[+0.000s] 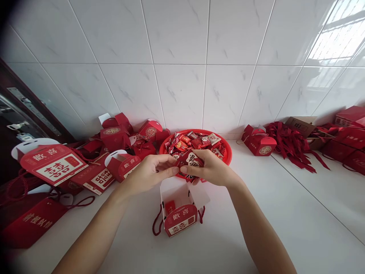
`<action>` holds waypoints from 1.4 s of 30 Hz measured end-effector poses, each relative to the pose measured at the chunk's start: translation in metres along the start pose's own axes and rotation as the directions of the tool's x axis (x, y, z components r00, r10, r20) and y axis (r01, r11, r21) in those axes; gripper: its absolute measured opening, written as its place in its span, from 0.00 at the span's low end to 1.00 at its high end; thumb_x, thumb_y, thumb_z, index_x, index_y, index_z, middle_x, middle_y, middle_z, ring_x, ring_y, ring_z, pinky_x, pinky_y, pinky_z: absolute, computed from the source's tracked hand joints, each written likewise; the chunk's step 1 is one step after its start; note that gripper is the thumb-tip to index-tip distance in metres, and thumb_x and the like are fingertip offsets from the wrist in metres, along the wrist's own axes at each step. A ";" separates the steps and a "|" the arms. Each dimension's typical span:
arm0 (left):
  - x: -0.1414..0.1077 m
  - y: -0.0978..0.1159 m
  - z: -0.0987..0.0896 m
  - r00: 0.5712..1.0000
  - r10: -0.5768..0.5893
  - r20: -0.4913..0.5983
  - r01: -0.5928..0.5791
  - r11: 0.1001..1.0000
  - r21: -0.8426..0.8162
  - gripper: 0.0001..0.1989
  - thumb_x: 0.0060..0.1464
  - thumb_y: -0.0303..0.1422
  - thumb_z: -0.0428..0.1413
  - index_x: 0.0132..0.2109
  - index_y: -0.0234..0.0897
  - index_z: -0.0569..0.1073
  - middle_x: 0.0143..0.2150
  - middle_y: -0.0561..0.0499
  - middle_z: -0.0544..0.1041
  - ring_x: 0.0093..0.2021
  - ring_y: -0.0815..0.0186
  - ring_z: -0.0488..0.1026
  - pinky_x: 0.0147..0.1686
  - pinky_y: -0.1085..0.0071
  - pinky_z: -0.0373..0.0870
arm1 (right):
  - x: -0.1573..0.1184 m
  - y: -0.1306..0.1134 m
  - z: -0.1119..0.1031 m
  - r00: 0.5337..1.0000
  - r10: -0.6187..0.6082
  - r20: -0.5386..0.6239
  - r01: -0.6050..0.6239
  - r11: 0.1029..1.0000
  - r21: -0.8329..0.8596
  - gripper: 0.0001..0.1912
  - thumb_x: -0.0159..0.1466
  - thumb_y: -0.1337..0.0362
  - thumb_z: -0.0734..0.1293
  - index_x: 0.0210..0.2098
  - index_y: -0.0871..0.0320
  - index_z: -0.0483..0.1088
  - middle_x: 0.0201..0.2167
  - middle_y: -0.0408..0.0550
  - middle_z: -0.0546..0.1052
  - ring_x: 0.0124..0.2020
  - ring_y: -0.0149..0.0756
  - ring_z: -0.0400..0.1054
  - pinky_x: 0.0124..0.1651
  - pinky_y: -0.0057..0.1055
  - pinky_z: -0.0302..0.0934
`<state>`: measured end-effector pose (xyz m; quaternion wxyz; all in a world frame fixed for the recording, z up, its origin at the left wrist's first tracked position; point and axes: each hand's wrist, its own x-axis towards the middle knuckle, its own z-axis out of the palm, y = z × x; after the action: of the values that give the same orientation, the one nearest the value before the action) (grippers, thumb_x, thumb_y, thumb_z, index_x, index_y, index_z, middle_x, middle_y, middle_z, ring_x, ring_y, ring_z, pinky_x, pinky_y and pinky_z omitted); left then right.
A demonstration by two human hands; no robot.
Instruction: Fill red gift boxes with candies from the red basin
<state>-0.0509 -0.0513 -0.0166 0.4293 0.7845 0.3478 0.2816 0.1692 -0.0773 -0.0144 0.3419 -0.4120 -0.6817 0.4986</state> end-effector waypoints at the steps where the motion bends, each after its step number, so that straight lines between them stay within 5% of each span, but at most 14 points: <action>1: 0.000 0.000 0.000 1.000 0.004 -0.004 -0.004 1.000 -0.007 0.11 0.60 0.41 0.59 0.40 0.38 0.78 0.39 0.52 0.82 0.40 0.63 0.79 0.42 0.69 0.75 | 0.000 0.000 0.000 1.000 -0.011 -0.007 0.011 1.000 -0.009 0.18 0.60 0.51 0.73 0.40 0.58 0.74 0.35 0.46 0.78 0.34 0.38 0.75 0.34 0.34 0.75; 6: 0.000 0.001 -0.005 0.997 0.001 -0.073 0.002 0.999 0.038 0.09 0.58 0.38 0.59 0.35 0.37 0.75 0.34 0.52 0.80 0.36 0.64 0.77 0.39 0.69 0.74 | -0.002 0.001 -0.004 0.973 -0.114 -0.203 0.070 0.975 -0.209 0.17 0.65 0.49 0.68 0.40 0.57 0.75 0.31 0.46 0.76 0.33 0.37 0.72 0.32 0.32 0.71; 10: -0.003 -0.002 -0.007 0.996 -0.049 0.081 0.041 0.994 0.097 0.08 0.59 0.37 0.58 0.39 0.38 0.78 0.36 0.52 0.82 0.37 0.63 0.79 0.38 0.70 0.73 | -0.003 0.000 -0.006 0.956 -0.148 -0.253 0.063 0.946 -0.317 0.17 0.67 0.49 0.66 0.36 0.57 0.73 0.25 0.44 0.72 0.26 0.33 0.66 0.25 0.28 0.63; 13: -0.004 -0.004 -0.005 0.983 -0.092 0.158 0.061 0.979 0.193 0.11 0.58 0.38 0.58 0.44 0.39 0.80 0.40 0.50 0.84 0.41 0.60 0.80 0.40 0.68 0.73 | -0.003 -0.002 -0.004 0.972 -0.116 -0.205 0.053 0.956 -0.288 0.15 0.67 0.51 0.65 0.37 0.57 0.70 0.26 0.43 0.72 0.23 0.30 0.65 0.21 0.26 0.59; 17: -0.005 -0.003 -0.007 0.991 -0.108 0.083 0.080 0.954 0.289 0.15 0.60 0.41 0.56 0.48 0.40 0.80 0.44 0.49 0.83 0.43 0.58 0.79 0.40 0.67 0.73 | -0.004 -0.003 0.000 0.989 -0.018 -0.149 -0.006 0.986 -0.164 0.12 0.66 0.54 0.66 0.36 0.55 0.63 0.28 0.42 0.74 0.21 0.30 0.66 0.17 0.25 0.58; 21: -0.012 0.001 -0.016 0.971 -0.151 0.183 0.059 0.900 0.432 0.17 0.58 0.44 0.58 0.48 0.40 0.80 0.49 0.48 0.82 0.49 0.55 0.78 0.45 0.67 0.71 | -0.004 -0.003 0.004 1.000 0.008 -0.029 -0.010 0.996 -0.087 0.11 0.65 0.56 0.66 0.35 0.55 0.61 0.27 0.42 0.72 0.27 0.32 0.71 0.22 0.26 0.68; 26: -0.022 0.008 -0.023 0.919 -0.252 0.302 0.027 0.806 0.591 0.27 0.51 0.46 0.64 0.57 0.43 0.75 0.58 0.47 0.77 0.58 0.49 0.72 0.51 0.63 0.68 | -0.002 -0.003 0.013 0.985 0.056 0.164 -0.014 0.969 -0.246 0.07 0.65 0.60 0.66 0.35 0.58 0.69 0.28 0.43 0.73 0.27 0.31 0.71 0.25 0.26 0.67; 29: -0.025 0.008 -0.026 0.907 -0.264 0.327 0.005 0.785 0.619 0.33 0.48 0.46 0.66 0.61 0.44 0.72 0.60 0.47 0.76 0.59 0.49 0.72 0.54 0.62 0.68 | 0.001 -0.001 0.021 0.963 0.074 0.258 0.044 0.904 -0.424 0.10 0.65 0.64 0.67 0.45 0.57 0.74 0.30 0.43 0.76 0.28 0.31 0.69 0.30 0.27 0.63; 35: -0.028 0.004 -0.030 0.902 -0.275 0.334 -0.007 0.763 0.647 0.37 0.46 0.45 0.66 0.64 0.45 0.70 0.62 0.47 0.74 0.62 0.47 0.70 0.56 0.63 0.67 | 0.002 0.003 0.028 0.990 0.061 0.125 0.042 0.727 -0.685 0.19 0.65 0.65 0.67 0.56 0.55 0.72 0.40 0.51 0.80 0.39 0.41 0.73 0.38 0.32 0.62; 42: -0.029 0.006 -0.029 0.894 -0.296 0.336 0.008 0.761 0.649 0.39 0.47 0.45 0.65 0.66 0.42 0.68 0.65 0.45 0.72 0.63 0.47 0.68 0.58 0.61 0.66 | -0.018 -0.013 0.015 0.961 0.126 0.246 0.100 0.673 -0.733 0.19 0.62 0.61 0.72 0.53 0.54 0.75 0.39 0.48 0.80 0.38 0.41 0.73 0.36 0.31 0.61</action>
<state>-0.0880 -0.0627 -0.0022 0.2270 0.8922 0.3852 -0.0634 0.1608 -0.1022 -0.0074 0.0441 -0.4461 -0.8624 0.2351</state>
